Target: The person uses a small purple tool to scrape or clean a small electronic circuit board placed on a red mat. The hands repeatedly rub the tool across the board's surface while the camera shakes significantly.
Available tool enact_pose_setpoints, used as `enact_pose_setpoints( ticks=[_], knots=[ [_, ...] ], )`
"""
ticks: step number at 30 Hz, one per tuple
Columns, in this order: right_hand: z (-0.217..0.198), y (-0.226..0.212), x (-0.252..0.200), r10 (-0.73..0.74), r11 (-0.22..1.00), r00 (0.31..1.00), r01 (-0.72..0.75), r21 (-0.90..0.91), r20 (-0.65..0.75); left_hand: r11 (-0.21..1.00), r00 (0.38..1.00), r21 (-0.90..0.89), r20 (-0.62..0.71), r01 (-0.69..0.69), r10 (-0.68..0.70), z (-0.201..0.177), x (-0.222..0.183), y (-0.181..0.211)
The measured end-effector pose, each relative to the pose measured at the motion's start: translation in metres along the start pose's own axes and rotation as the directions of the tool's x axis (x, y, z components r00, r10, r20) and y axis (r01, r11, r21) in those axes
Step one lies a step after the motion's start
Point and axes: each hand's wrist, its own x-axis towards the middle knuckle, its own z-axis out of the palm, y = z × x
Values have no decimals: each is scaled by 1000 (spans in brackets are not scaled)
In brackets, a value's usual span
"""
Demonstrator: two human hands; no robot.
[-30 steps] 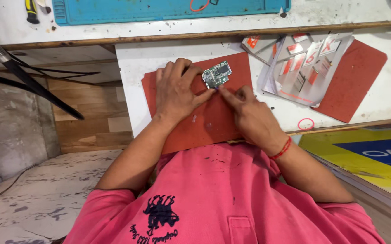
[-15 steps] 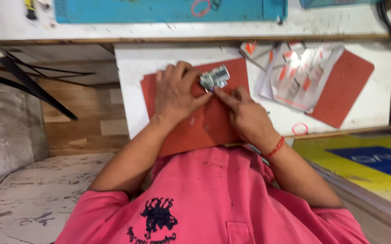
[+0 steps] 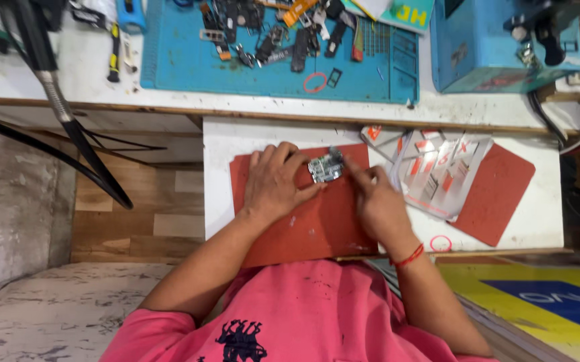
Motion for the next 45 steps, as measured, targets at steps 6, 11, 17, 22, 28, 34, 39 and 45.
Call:
enact_pose_setpoints(
  ticks=[6,11,17,22,28,34,39,45],
  knots=[
    [4,2,-5,31,997,999,-28,-75,33,1000,999,-26,28,18,-17,2,-2,-2],
    [10,-1,-10,-28,999,985,31,-15,169,1000,1000,17,13,17,-18,-1,1,0],
    [5,13,2,71,997,997,-71,26,8,999,1000,-19,15,28,-27,1,-1,1],
    [12,-8,-12,28,997,988,-38,69,150,1000,1000,3,7,3,-3,1,4,-2],
    [8,-3,-6,11,999,994,-15,37,113,999,999,14,35,40,-40,1,1,1],
    [7,0,-8,-20,991,997,9,133,77,1000,1000,-11,1,21,-21,4,-3,2],
    [7,-1,-6,80,996,997,-80,46,-4,1000,1000,7,2,11,-11,1,0,2],
    [1,2,-5,111,992,992,-108,-62,52,1000,1000,-9,-8,8,-8,2,1,1]
  ],
)
